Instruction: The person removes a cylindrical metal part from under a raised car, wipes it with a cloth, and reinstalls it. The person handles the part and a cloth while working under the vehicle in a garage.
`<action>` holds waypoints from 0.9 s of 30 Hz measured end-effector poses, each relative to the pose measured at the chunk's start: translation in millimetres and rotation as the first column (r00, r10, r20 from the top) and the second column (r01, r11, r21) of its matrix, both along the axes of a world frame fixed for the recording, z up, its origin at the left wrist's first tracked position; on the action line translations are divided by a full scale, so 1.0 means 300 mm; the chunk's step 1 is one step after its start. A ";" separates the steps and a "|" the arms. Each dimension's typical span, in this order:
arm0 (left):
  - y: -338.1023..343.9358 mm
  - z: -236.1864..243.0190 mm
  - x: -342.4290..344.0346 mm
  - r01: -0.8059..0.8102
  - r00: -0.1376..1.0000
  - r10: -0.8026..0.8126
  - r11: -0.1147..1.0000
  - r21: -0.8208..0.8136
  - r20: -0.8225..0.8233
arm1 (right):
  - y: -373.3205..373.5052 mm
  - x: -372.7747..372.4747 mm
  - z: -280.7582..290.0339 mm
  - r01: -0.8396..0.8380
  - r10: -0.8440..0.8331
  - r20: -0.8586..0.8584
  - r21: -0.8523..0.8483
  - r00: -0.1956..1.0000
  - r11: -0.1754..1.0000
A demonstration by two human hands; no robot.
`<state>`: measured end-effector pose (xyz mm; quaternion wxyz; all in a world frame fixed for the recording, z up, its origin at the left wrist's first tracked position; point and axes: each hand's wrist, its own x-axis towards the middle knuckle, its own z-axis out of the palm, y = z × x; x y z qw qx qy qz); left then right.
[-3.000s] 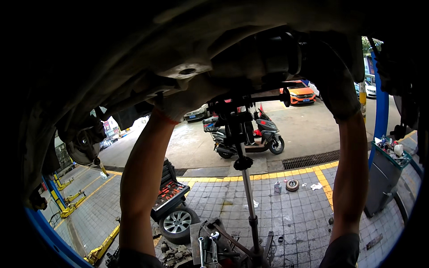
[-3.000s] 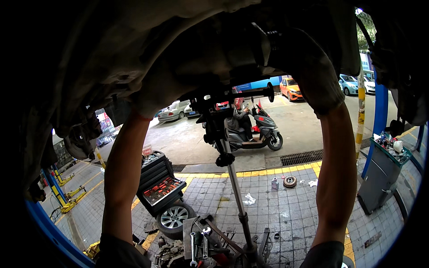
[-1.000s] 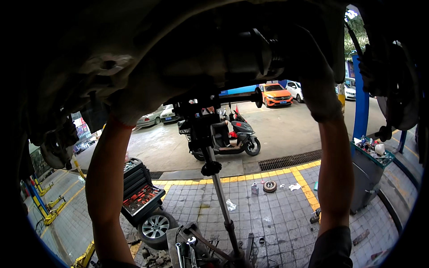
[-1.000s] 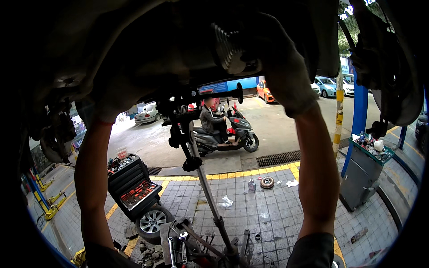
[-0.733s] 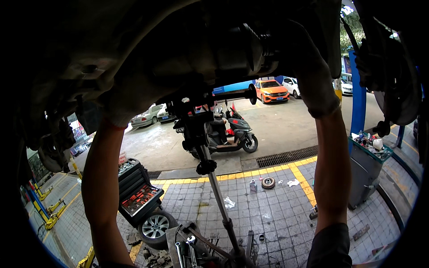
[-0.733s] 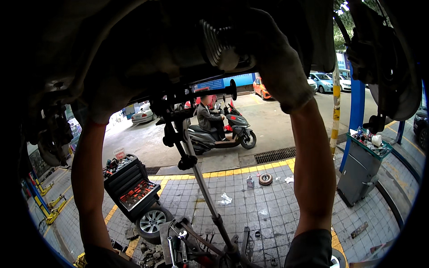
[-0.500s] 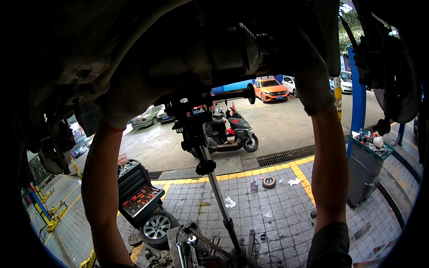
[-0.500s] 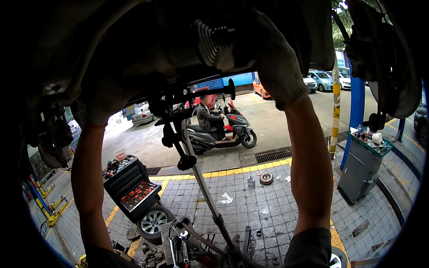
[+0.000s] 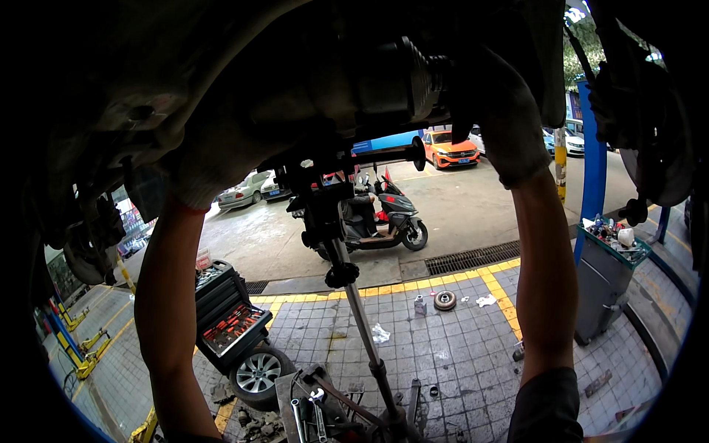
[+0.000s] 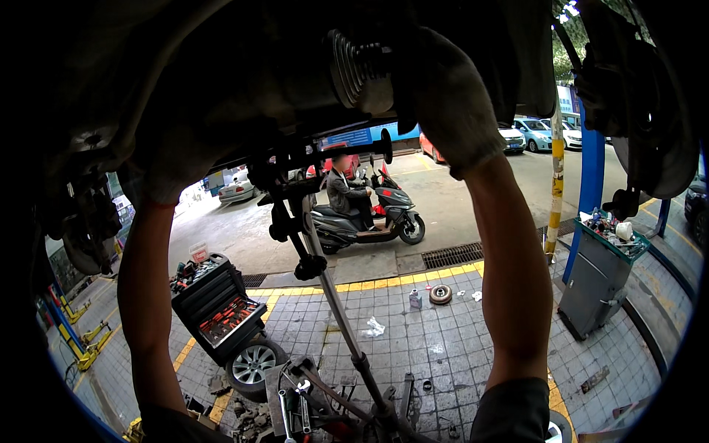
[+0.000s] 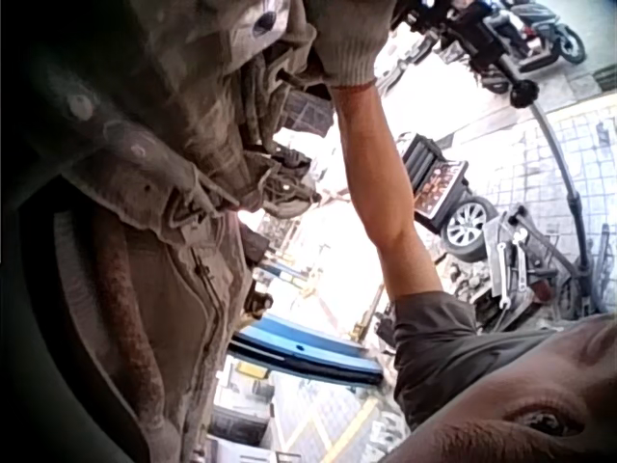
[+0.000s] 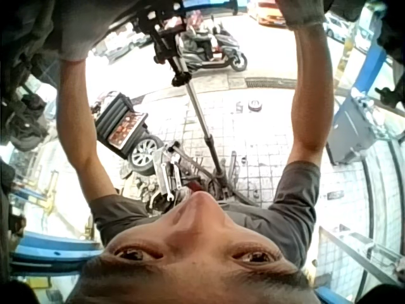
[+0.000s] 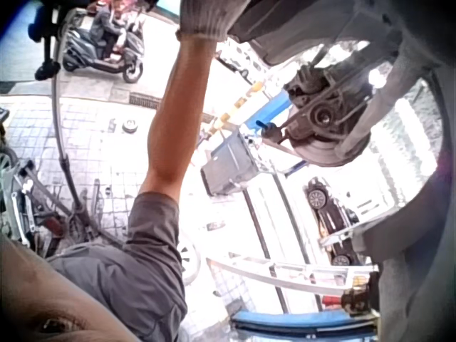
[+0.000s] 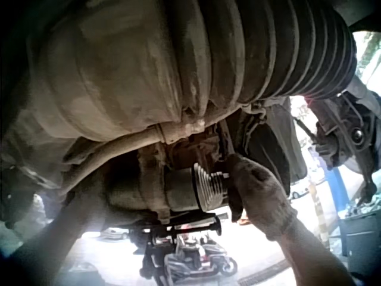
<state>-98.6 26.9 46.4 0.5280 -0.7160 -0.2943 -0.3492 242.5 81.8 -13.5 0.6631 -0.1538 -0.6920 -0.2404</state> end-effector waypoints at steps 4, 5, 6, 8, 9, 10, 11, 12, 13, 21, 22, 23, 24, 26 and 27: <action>-0.005 0.000 0.001 0.054 0.998 -0.053 0.997 0.060 -0.026 | 0.022 -0.003 0.009 0.129 -0.146 0.023 0.342 0.989 0.931; -0.004 -0.001 0.002 -0.008 1.000 0.008 1.000 0.008 0.004 | 0.022 0.000 0.010 0.198 -0.227 0.018 0.427 0.974 0.882; -0.002 0.000 0.002 -0.009 1.000 0.009 1.000 0.008 -0.001 | 0.026 -0.001 0.011 0.169 -0.197 0.026 0.407 0.980 0.898; 0.000 -0.001 0.003 -0.013 1.000 0.013 1.000 0.008 -0.006 | 0.023 0.004 0.009 0.136 -0.166 0.080 0.294 0.983 0.946; 0.001 -0.002 0.003 -0.014 1.000 0.015 1.000 0.011 -0.006 | 0.024 0.003 0.009 0.096 -0.118 0.047 0.329 0.992 0.940; 0.000 -0.002 0.003 0.049 0.999 -0.047 0.997 0.066 -0.027 | 0.019 0.005 0.001 0.086 -0.105 0.042 0.324 0.994 0.942; -0.001 -0.003 0.002 -0.019 1.000 0.019 1.000 0.011 -0.004 | 0.023 0.001 0.003 0.140 -0.143 -0.015 0.333 0.990 0.933; -0.003 -0.003 0.002 -0.022 1.000 0.022 1.000 0.012 -0.002 | 0.014 0.003 -0.007 -0.099 0.099 0.021 -0.005 0.995 0.995; -0.005 -0.003 0.003 0.036 0.999 -0.034 0.997 0.072 -0.028 | 0.015 0.000 -0.006 -0.011 0.003 0.043 0.175 0.999 0.984; -0.015 -0.004 0.011 -0.056 0.998 0.057 0.998 0.042 -0.002 | -0.101 -0.020 0.041 0.449 -0.549 0.062 0.503 0.834 0.739; -0.015 -0.004 0.011 0.014 0.999 -0.012 0.997 0.072 -0.034 | -0.118 -0.034 0.036 0.376 -0.479 0.124 0.463 0.869 0.802; -0.015 -0.003 0.012 -0.077 0.997 0.077 0.996 0.053 -0.005 | -0.128 -0.048 0.044 0.343 -0.449 0.161 0.441 0.879 0.829; -0.014 -0.004 0.012 -0.086 0.996 0.086 0.995 0.051 -0.007 | -0.134 -0.063 0.049 0.309 -0.416 0.196 0.417 0.888 0.855; -0.012 -0.002 0.013 -0.097 0.995 0.098 0.994 0.056 -0.014 | -0.128 -0.090 0.077 0.310 -0.437 0.228 0.436 0.870 0.845; -0.011 -0.002 0.013 -0.100 0.995 0.101 0.993 0.059 -0.014 | -0.123 -0.099 0.086 0.320 -0.448 0.217 0.446 0.867 0.836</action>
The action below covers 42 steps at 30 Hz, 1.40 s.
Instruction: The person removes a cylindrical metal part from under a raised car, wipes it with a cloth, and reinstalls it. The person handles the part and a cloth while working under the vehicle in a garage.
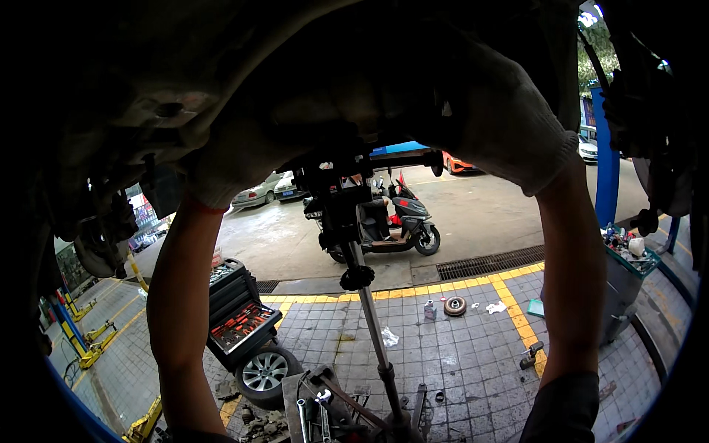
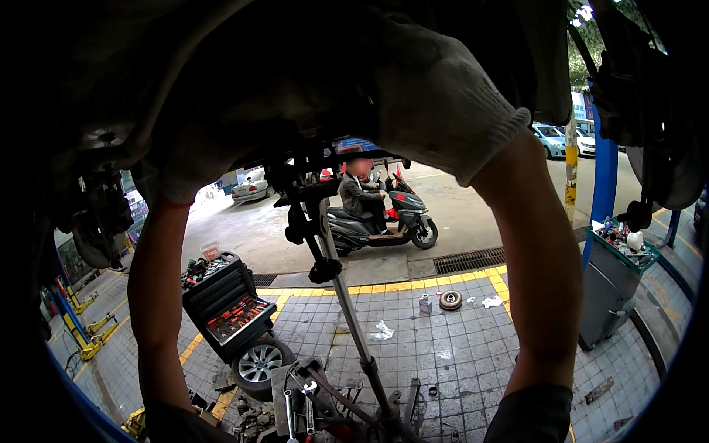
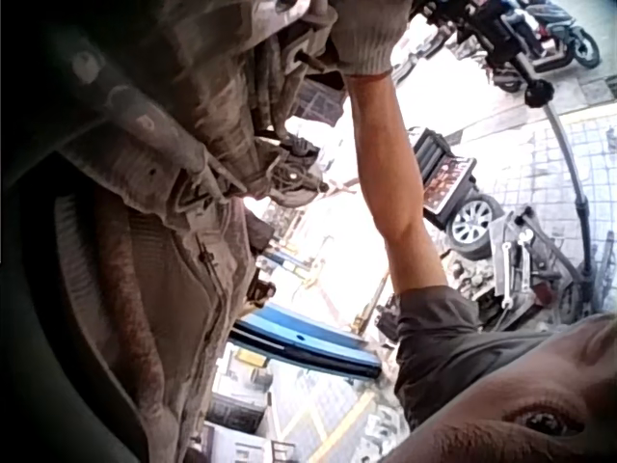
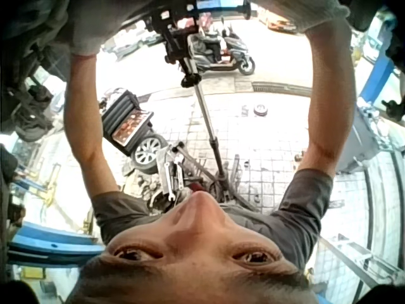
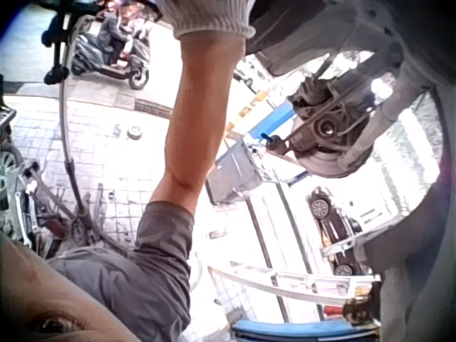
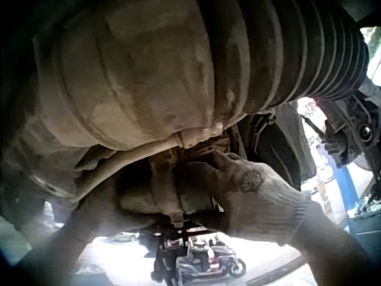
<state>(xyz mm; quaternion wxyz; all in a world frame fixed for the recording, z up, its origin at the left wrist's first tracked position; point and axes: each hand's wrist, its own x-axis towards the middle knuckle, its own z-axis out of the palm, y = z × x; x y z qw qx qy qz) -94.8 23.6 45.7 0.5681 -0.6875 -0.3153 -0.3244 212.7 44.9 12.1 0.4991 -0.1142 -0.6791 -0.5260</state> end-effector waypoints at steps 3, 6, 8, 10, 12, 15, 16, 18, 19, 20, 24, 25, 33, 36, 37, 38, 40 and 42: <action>0.003 0.000 0.000 -0.009 1.000 0.009 1.000 0.008 -0.002 | 0.003 -0.020 0.022 0.016 -0.016 0.000 0.006 1.000 1.000; 0.004 -0.001 -0.002 -0.017 1.000 0.017 1.000 0.005 -0.008 | -0.033 -0.024 0.056 -0.248 0.281 0.099 -0.255 0.955 0.935; 0.003 -0.002 -0.003 -0.026 1.000 0.026 1.000 0.001 -0.011 | -0.075 -0.006 0.077 -0.203 0.258 0.168 -0.285 0.951 0.937; 0.001 0.000 0.000 0.030 0.998 -0.028 0.999 0.040 -0.051 | -0.112 0.011 0.075 0.061 -0.049 0.133 -0.091 0.990 0.994; -0.004 0.003 0.004 -0.041 0.999 0.040 0.999 -0.005 -0.023 | -0.122 0.007 0.074 0.058 -0.049 0.095 -0.095 0.994 0.994; -0.016 0.004 0.015 -0.051 0.998 0.050 0.999 -0.009 -0.041 | -0.112 0.002 0.073 0.042 -0.037 0.100 -0.045 0.994 0.998; -0.022 0.008 0.018 0.023 0.997 -0.021 0.999 0.029 -0.071 | -0.107 0.002 0.071 0.030 -0.026 0.098 -0.037 0.995 0.999; -0.037 0.010 0.024 -0.077 0.995 0.078 0.997 0.018 -0.068 | -0.098 -0.002 0.066 -0.026 0.029 0.056 -0.048 0.998 0.998; -0.040 0.010 0.027 -0.004 0.996 0.009 0.998 0.057 -0.090 | -0.095 0.000 0.070 -0.075 0.080 0.047 -0.095 0.996 0.993; -0.042 0.012 0.030 -0.089 0.992 0.092 0.996 0.030 -0.086 | -0.093 0.002 0.071 -0.061 0.064 0.049 -0.074 0.997 0.995; -0.042 0.007 0.035 -0.063 0.992 0.068 0.997 0.046 -0.103 | -0.080 -0.008 0.081 0.033 -0.032 0.067 -0.010 0.997 0.999; -0.040 0.006 0.036 -0.106 0.989 0.110 0.993 0.043 -0.101 | -0.077 -0.009 0.081 0.022 -0.019 0.063 -0.040 0.998 0.999; -0.045 0.001 0.040 -0.129 0.983 0.135 0.990 0.057 -0.126 | -0.108 -0.017 0.081 -0.064 0.074 0.014 -0.353 0.997 0.933; -0.043 -0.001 0.033 -0.136 0.983 0.143 0.988 0.067 -0.119 | -0.110 -0.027 0.079 -0.078 0.089 0.020 -0.327 0.996 0.942; -0.041 -0.003 0.029 -0.140 0.982 0.147 0.988 0.066 -0.115 | -0.106 -0.029 0.080 -0.077 0.088 0.025 -0.294 0.996 0.953; -0.038 -0.001 0.026 -0.057 0.992 0.064 0.996 0.064 -0.111 | -0.102 -0.030 0.079 -0.078 0.089 0.028 -0.271 0.996 0.959; -0.031 0.001 0.020 -0.149 0.981 0.157 0.986 0.069 -0.116 | -0.090 -0.026 0.078 -0.090 0.099 0.025 -0.245 0.995 0.965; -0.027 0.005 0.017 -0.155 0.980 0.163 0.985 0.073 -0.117 | -0.079 -0.020 0.079 -0.101 0.109 0.025 -0.228 0.994 0.968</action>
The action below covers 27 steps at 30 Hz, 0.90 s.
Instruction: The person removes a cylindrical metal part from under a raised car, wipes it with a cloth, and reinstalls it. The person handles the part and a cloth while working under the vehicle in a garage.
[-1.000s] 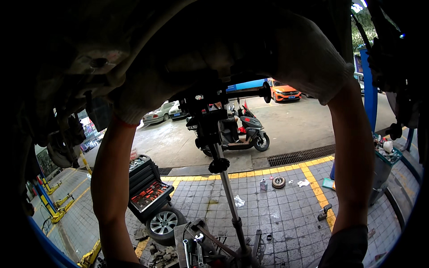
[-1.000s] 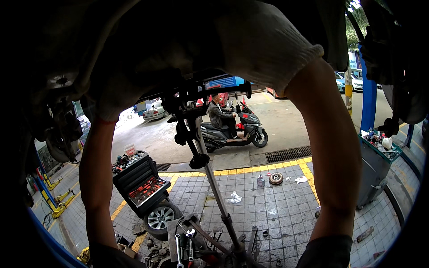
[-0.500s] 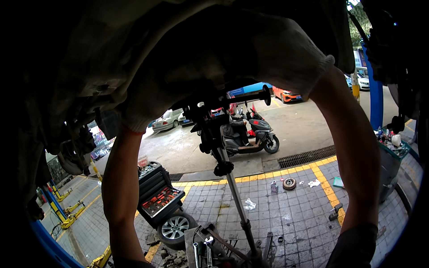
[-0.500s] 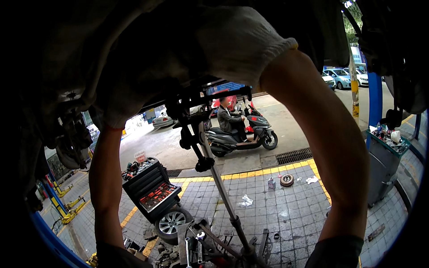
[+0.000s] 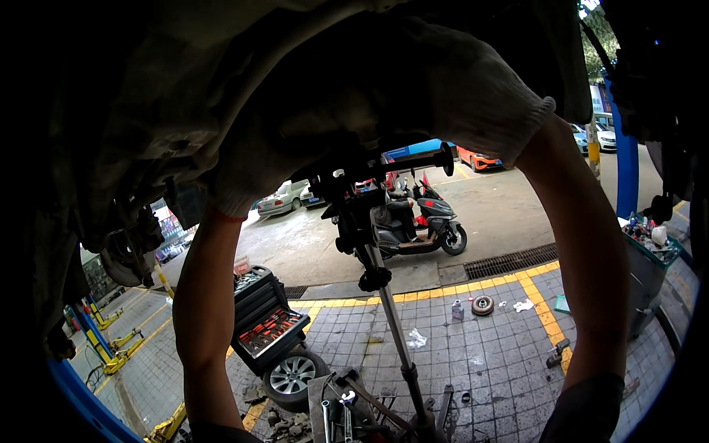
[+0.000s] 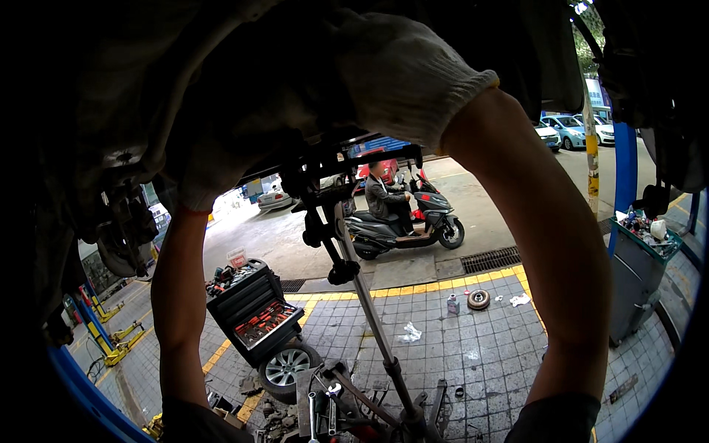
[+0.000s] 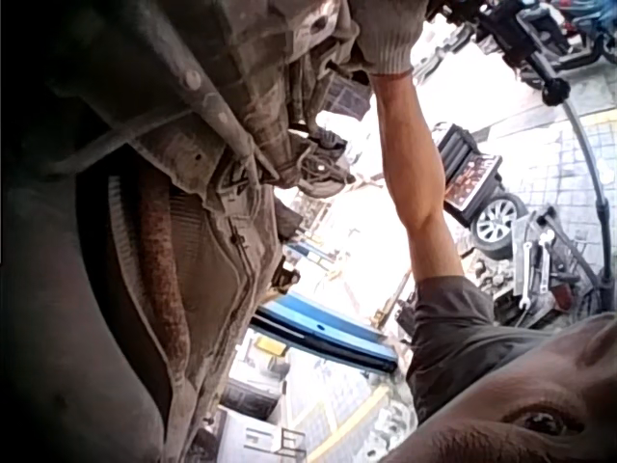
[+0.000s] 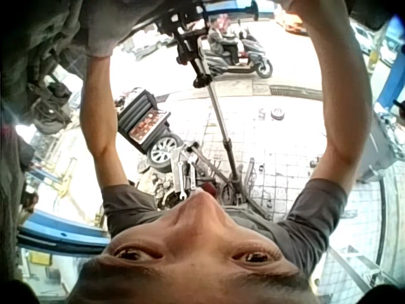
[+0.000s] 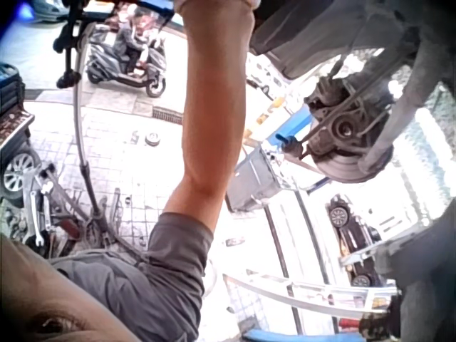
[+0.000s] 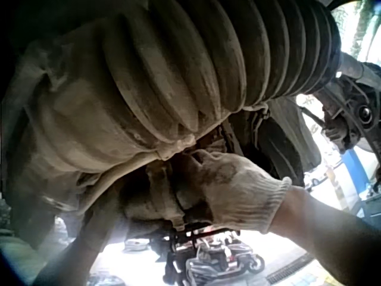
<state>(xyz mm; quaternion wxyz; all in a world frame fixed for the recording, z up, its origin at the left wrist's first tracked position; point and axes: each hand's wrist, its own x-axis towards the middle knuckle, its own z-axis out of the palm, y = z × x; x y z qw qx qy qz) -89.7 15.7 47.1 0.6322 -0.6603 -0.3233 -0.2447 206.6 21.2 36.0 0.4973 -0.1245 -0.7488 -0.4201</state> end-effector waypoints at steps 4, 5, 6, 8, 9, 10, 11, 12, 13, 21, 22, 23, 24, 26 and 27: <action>0.002 0.003 0.001 -0.015 1.000 0.015 1.000 0.006 -0.006 | 0.006 0.018 0.003 -0.037 0.037 -0.001 0.020 0.999 0.999; 0.001 0.003 0.002 0.068 0.998 -0.068 0.998 0.009 -0.006 | 0.005 0.027 0.004 -0.046 0.046 -0.003 0.031 0.999 0.998; 0.000 0.003 0.003 -0.022 1.000 0.023 1.000 0.013 -0.005 | 0.005 0.032 0.004 -0.058 0.058 -0.003 0.037 0.998 0.998; -0.001 0.002 0.006 0.061 0.998 -0.061 0.998 0.012 -0.004 | 0.008 0.046 0.005 -0.080 0.080 -0.011 0.051 0.997 0.996; -0.001 0.001 0.007 -0.026 1.000 0.026 0.999 0.020 -0.007 | 0.014 0.047 -0.001 -0.087 0.088 -0.018 0.057 0.996 0.995; 0.000 0.000 0.008 -0.025 1.000 0.025 0.999 0.022 -0.006 | 0.019 0.053 -0.002 -0.092 0.094 -0.026 0.059 0.995 0.994; 0.000 -0.001 0.008 0.061 0.998 -0.061 0.998 0.016 -0.003 | 0.029 0.052 -0.004 -0.102 0.105 -0.038 0.073 0.994 0.992; 0.000 0.000 0.008 -0.025 1.000 0.025 0.999 0.024 -0.012 | 0.039 0.056 -0.007 -0.114 0.119 -0.053 0.086 0.992 0.990; 0.000 -0.003 0.007 -0.025 1.000 0.025 0.999 0.029 -0.012 | 0.053 0.053 -0.012 -0.127 0.134 -0.064 0.098 0.989 0.987; -0.001 -0.009 0.011 -0.033 0.999 0.034 0.999 0.042 -0.012 | 0.167 0.053 -0.073 -0.199 0.227 -0.233 0.135 0.946 0.971; -0.002 -0.010 0.014 -0.034 0.999 0.034 0.999 0.042 -0.013 | 0.175 0.050 -0.081 -0.194 0.219 -0.255 0.119 0.942 0.974; -0.004 -0.009 0.017 0.050 0.999 -0.050 0.998 0.034 -0.002 | 0.181 0.044 -0.088 -0.274 0.278 -0.264 0.055 0.924 0.960; -0.007 -0.007 0.020 -0.036 0.999 0.037 0.998 0.048 -0.016 | 0.185 0.037 -0.094 -0.352 0.336 -0.276 -0.006 0.900 0.936; -0.016 -0.007 0.025 0.042 0.999 -0.041 0.998 0.037 -0.006 | 0.189 0.024 -0.107 -0.526 0.472 -0.307 -0.120 0.826 0.842; -0.020 -0.008 0.027 -0.046 0.999 0.047 0.997 0.058 -0.016 | 0.191 0.019 -0.112 -0.615 0.545 -0.326 -0.168 0.772 0.770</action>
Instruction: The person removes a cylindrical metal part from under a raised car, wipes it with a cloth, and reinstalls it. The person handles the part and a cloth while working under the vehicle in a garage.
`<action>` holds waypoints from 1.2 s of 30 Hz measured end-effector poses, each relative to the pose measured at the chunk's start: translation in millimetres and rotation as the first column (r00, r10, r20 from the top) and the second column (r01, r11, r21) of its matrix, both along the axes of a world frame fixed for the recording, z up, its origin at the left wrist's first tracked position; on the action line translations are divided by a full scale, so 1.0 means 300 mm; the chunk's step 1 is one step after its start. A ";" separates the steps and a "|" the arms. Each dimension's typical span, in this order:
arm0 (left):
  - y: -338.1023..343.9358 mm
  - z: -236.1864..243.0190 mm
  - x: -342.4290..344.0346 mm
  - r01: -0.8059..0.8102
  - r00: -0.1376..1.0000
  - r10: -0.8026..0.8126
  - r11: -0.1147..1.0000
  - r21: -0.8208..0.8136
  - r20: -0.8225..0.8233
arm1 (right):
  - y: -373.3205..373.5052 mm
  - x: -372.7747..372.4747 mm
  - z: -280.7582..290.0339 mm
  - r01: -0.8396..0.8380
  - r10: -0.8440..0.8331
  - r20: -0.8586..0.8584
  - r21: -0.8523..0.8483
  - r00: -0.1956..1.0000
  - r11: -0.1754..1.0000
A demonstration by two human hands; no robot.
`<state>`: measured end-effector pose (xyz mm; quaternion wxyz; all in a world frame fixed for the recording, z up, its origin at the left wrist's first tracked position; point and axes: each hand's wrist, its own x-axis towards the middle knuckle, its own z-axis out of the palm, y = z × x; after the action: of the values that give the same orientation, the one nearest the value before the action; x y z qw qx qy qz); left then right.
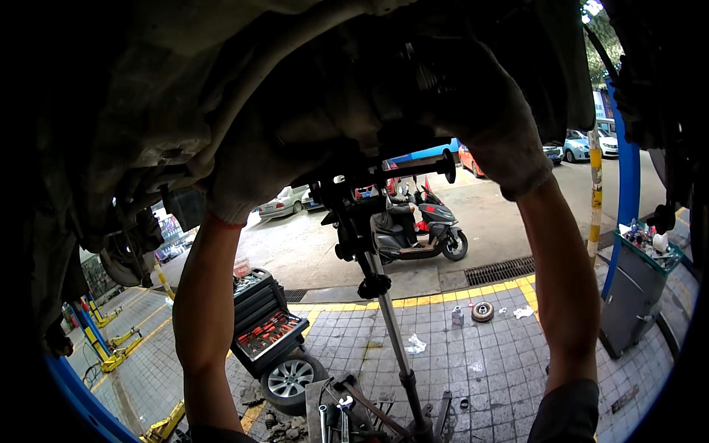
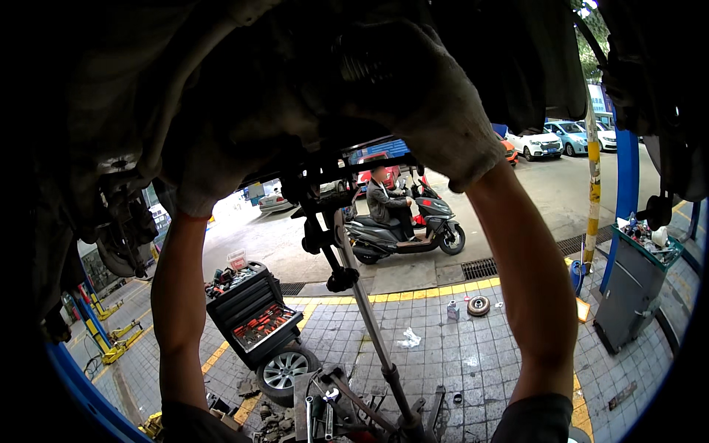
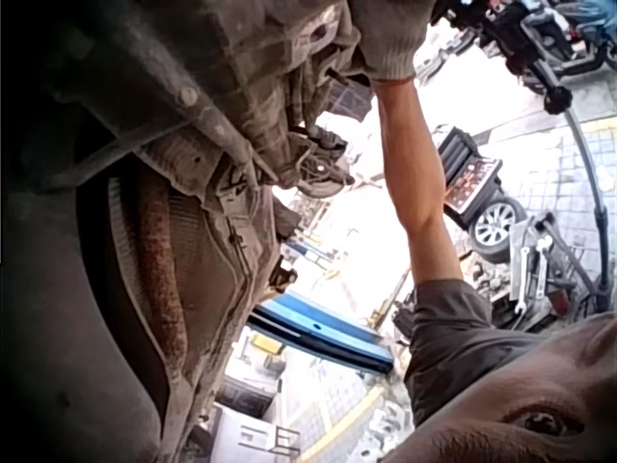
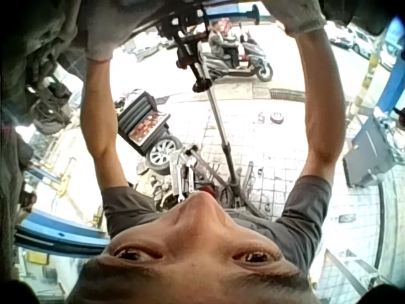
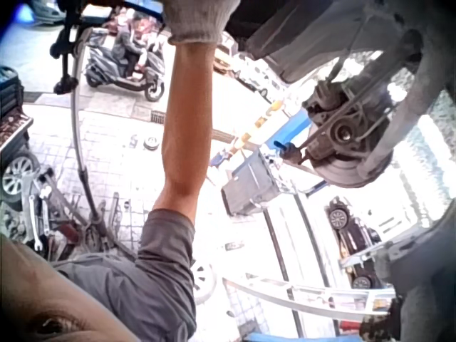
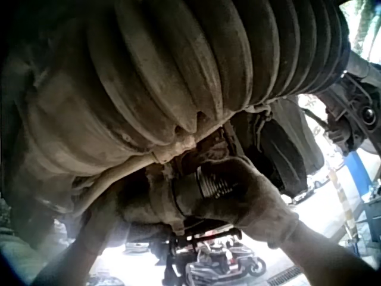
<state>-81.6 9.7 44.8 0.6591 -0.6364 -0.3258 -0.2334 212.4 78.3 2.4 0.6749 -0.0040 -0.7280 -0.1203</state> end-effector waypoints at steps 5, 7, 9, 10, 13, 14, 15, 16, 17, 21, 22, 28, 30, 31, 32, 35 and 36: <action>-0.013 0.001 0.004 0.062 0.998 -0.062 0.998 0.007 -0.011 | 0.025 0.047 0.010 0.263 -0.276 0.003 0.289 0.961 0.921; -0.010 0.001 0.004 -0.030 0.999 0.031 0.999 0.021 -0.025 | 0.045 0.064 0.013 0.372 -0.361 -0.112 0.435 0.926 0.820; -0.005 -0.001 0.002 -0.031 0.999 0.032 0.999 0.020 -0.033 | 0.060 0.073 0.010 0.312 -0.299 -0.095 0.388 0.949 0.867; 0.000 -0.003 0.000 -0.029 0.999 0.030 0.999 0.020 -0.035 | 0.065 0.072 0.002 0.267 -0.252 -0.089 0.354 0.964 0.896; 0.007 -0.008 -0.007 -0.030 0.999 0.031 0.999 0.023 -0.043 | 0.060 0.057 -0.030 -0.366 0.367 -0.011 -0.081 0.930 0.927; 0.008 -0.008 -0.009 0.050 0.998 -0.050 0.999 0.001 -0.026 | 0.057 0.046 -0.037 -0.526 0.530 -0.033 -0.182 0.848 0.831; 0.009 -0.009 -0.011 -0.033 0.998 0.034 0.999 0.016 -0.048 | 0.052 0.039 -0.041 -0.546 0.543 -0.081 -0.226 0.836 0.806; 0.010 -0.009 -0.013 -0.032 0.998 0.032 0.999 0.015 -0.049 | 0.049 0.029 -0.043 -0.473 0.463 -0.097 -0.169 0.881 0.865; 0.011 -0.008 -0.013 0.050 0.998 -0.051 0.999 -0.006 -0.031 | 0.047 0.021 -0.041 -0.374 0.361 -0.117 -0.110 0.925 0.921; 0.008 -0.006 -0.010 -0.039 0.997 0.040 0.999 0.014 -0.060 | 0.047 0.010 -0.022 -0.212 0.186 -0.181 -0.140 0.966 0.967; 0.008 -0.007 -0.009 -0.040 0.997 0.040 0.999 0.011 -0.060 | 0.050 0.004 -0.021 0.102 -0.103 -0.183 -0.016 0.978 0.995; 0.011 -0.009 -0.022 -0.051 0.997 0.052 0.999 0.017 -0.059 | 0.055 -0.015 -0.056 0.396 -0.325 -0.288 0.236 0.901 0.887; 0.016 -0.008 -0.031 -0.058 0.997 0.059 0.998 0.022 -0.055 | 0.056 -0.017 -0.057 0.151 -0.114 -0.244 0.142 0.963 0.978; 0.019 -0.008 -0.034 -0.062 0.996 0.063 0.998 0.016 -0.058 | 0.056 -0.015 -0.054 0.253 -0.216 -0.242 0.134 0.946 0.958; 0.023 -0.006 -0.036 0.020 0.999 -0.021 1.000 -0.005 -0.046 | 0.057 -0.012 -0.048 0.354 -0.318 -0.239 0.123 0.917 0.927; 0.031 -0.005 -0.037 0.019 0.999 -0.020 1.000 -0.009 -0.050 | 0.054 -0.005 -0.040 0.521 -0.482 -0.236 0.142 0.844 0.842; 0.031 -0.005 -0.035 -0.069 0.996 0.069 0.998 -0.002 -0.064 | 0.051 -0.004 -0.040 0.493 -0.459 -0.228 0.122 0.859 0.861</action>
<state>-92.0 18.9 43.3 0.6756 -0.6333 -0.3265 -0.1894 211.3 93.7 -9.6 0.6882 -0.1364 -0.6225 -0.3466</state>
